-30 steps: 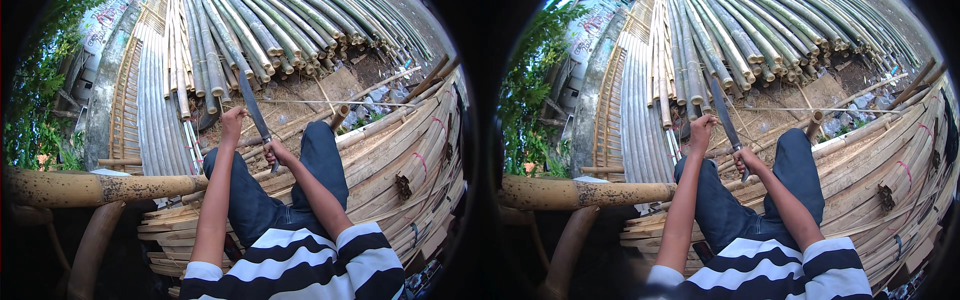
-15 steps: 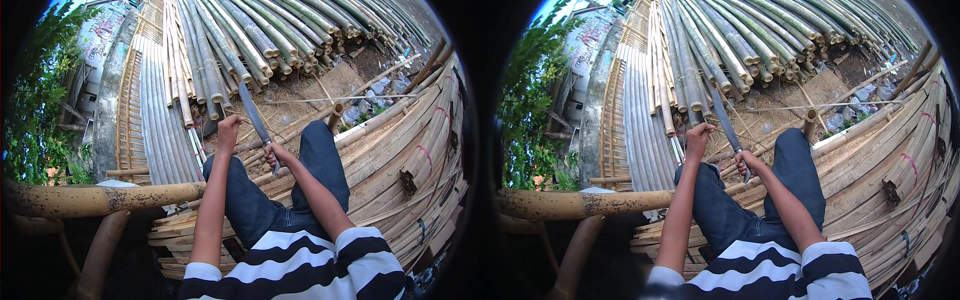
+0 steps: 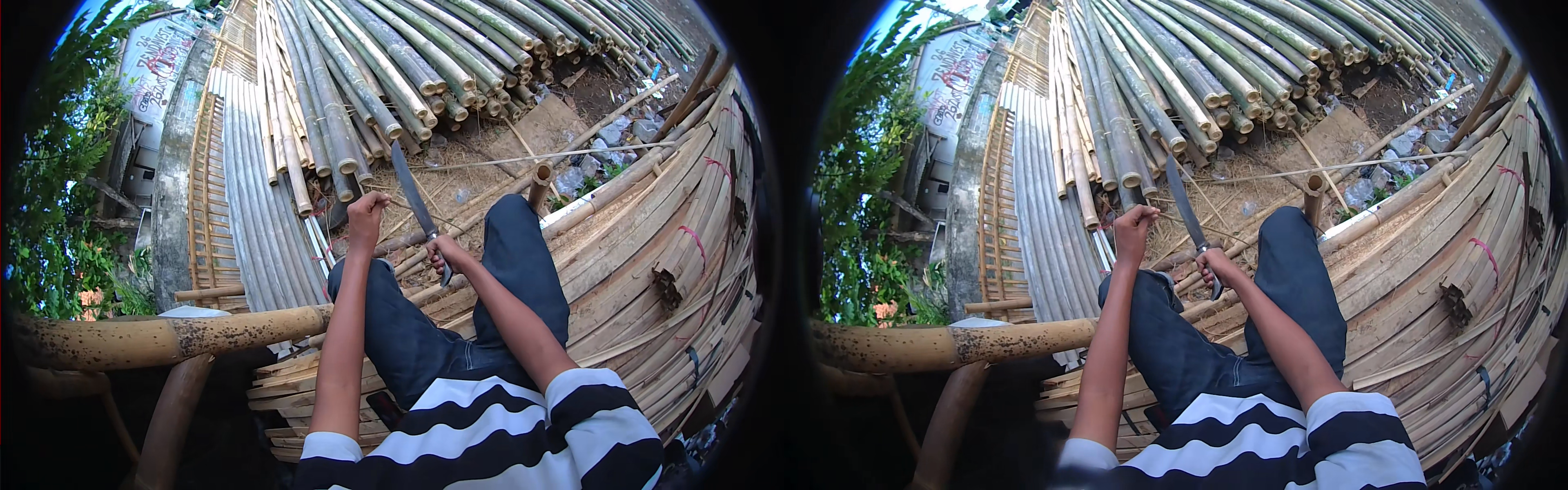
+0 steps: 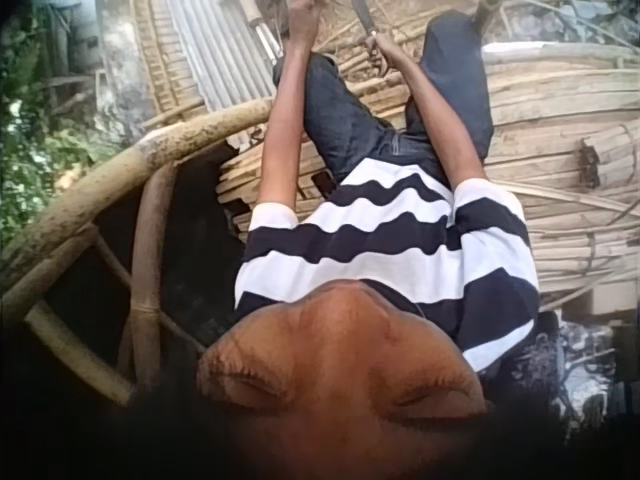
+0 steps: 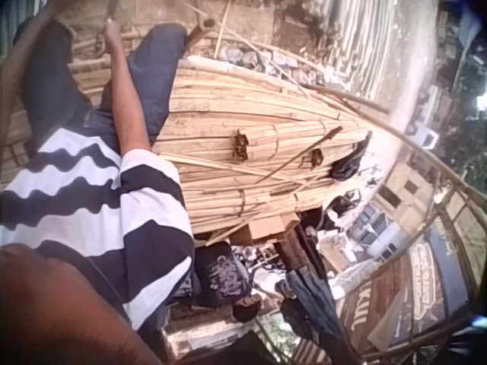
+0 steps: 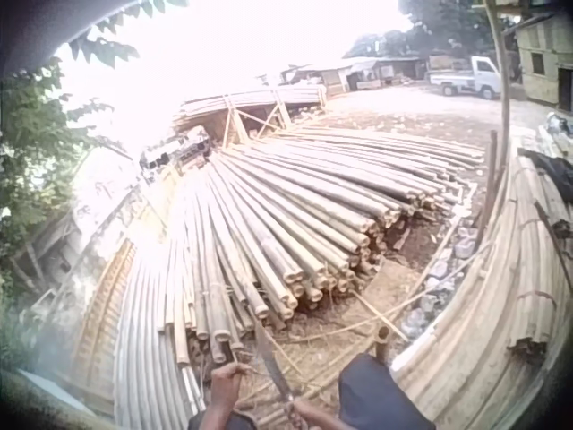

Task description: Smoothing or shaving long, thin bamboo strips using a large machete tool.

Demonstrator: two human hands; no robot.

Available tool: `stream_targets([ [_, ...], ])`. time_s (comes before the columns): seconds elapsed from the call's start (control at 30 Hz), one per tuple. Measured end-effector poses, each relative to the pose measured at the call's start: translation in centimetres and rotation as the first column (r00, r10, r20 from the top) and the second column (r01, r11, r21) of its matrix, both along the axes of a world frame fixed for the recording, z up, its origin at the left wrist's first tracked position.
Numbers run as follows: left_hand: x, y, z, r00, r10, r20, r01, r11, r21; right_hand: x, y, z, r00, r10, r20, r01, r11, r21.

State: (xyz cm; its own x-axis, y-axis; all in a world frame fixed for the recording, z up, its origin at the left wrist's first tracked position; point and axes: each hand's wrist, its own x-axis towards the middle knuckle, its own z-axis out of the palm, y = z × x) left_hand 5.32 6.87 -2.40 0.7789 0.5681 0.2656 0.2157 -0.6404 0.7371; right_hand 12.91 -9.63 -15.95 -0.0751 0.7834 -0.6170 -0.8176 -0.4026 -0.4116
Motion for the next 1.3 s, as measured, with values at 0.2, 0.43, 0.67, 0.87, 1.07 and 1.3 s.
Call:
stream_targets([
  [0.2, -0.4, -0.4, 0.4, 0.999, 0.034, -0.018, -0.035, 0.999, -0.026, -0.3, -0.4, 0.1, 0.971, -0.068, 0.229, 0.116, 0.973, -0.201],
  [0.43, 0.0, -0.1, -0.2, 1.000, 0.006, 0.004, -0.006, 0.999, 0.044, -0.4, 0.3, 2.8, 0.996, -0.045, 0.082, 0.042, 0.998, 0.039],
  [0.67, 0.1, 0.1, -0.8, 0.999, 0.028, 0.015, -0.027, 0.998, -0.049, 0.2, -0.1, 0.5, 0.974, -0.091, 0.208, 0.132, 0.973, -0.190],
  [0.87, 0.4, 0.0, -0.2, 1.000, 0.030, 0.002, -0.030, 0.999, -0.031, -0.1, 0.7, 3.6, 0.984, -0.072, 0.165, 0.059, 0.995, 0.086],
  [1.07, 0.7, -0.1, -0.1, 0.999, 0.039, 0.022, -0.038, 0.998, -0.054, 0.6, 0.1, -0.2, 0.991, -0.122, 0.055, 0.128, 0.982, -0.141],
  [1.3, 0.2, -0.5, 0.2, 0.999, 0.046, -0.005, -0.046, 0.999, -0.026, 0.3, 0.7, 3.8, 0.993, -0.028, -0.115, 0.035, 0.998, 0.057],
])
